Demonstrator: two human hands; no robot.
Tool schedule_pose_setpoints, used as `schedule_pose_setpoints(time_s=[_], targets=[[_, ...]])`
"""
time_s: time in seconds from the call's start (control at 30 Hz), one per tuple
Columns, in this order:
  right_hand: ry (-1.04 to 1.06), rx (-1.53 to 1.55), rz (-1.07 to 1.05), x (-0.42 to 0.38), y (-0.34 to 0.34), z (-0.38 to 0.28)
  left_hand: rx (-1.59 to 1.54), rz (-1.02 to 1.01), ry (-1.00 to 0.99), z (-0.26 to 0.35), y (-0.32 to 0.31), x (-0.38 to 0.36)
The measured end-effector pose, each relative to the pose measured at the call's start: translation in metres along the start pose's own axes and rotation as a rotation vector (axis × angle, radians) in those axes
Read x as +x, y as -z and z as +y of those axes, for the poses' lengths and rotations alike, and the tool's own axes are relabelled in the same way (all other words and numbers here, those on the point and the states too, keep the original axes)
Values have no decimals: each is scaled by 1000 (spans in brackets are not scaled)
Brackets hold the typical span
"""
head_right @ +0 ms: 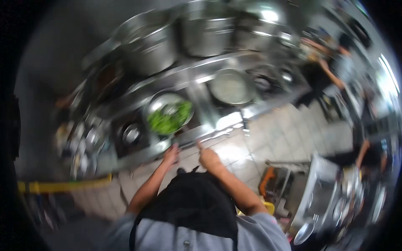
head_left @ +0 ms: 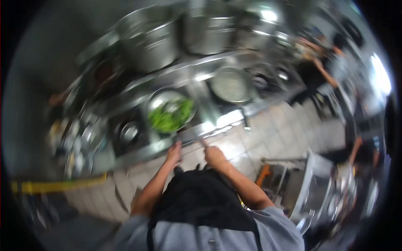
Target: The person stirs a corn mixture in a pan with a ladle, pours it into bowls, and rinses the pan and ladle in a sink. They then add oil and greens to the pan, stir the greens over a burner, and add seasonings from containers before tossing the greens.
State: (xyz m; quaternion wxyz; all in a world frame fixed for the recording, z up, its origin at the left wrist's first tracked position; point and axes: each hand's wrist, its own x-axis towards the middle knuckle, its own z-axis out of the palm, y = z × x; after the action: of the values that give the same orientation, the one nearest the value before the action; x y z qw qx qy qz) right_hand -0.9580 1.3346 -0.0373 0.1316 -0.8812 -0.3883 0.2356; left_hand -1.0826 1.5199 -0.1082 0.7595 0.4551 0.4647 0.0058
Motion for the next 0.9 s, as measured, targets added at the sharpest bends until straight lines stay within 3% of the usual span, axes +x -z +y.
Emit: schedule_pose_setpoints(time_s=[0.03, 0.07, 0.17, 0.27, 0.47, 0.63, 0.73, 0.8, 0.9], targets=[[44, 172, 22, 7, 2, -7, -21, -89, -63, -9, 8, 12], [113, 197, 41, 10, 9, -6, 21, -48, -2, 3, 10, 3], [81, 157, -41, -33, 100, -26, 44, 36, -23, 11, 13, 14], [91, 103, -36, -51, 120, -21, 83, 44, 0, 14, -1, 10], [122, 55, 63, 1, 85, -38, 74, 37, 28, 20, 5, 3], [103, 65, 48, -35, 116, -47, 79, -1, 19, 23, 11, 2], [42, 33, 26, -11, 46, -22, 106, 12, 17, 21, 9, 6], [51, 4, 47, -3, 38, -32, 86, 11, 24, 20, 8, 5], [119, 90, 51, -32, 77, -51, 96, 17, 20, 16, 12, 8]])
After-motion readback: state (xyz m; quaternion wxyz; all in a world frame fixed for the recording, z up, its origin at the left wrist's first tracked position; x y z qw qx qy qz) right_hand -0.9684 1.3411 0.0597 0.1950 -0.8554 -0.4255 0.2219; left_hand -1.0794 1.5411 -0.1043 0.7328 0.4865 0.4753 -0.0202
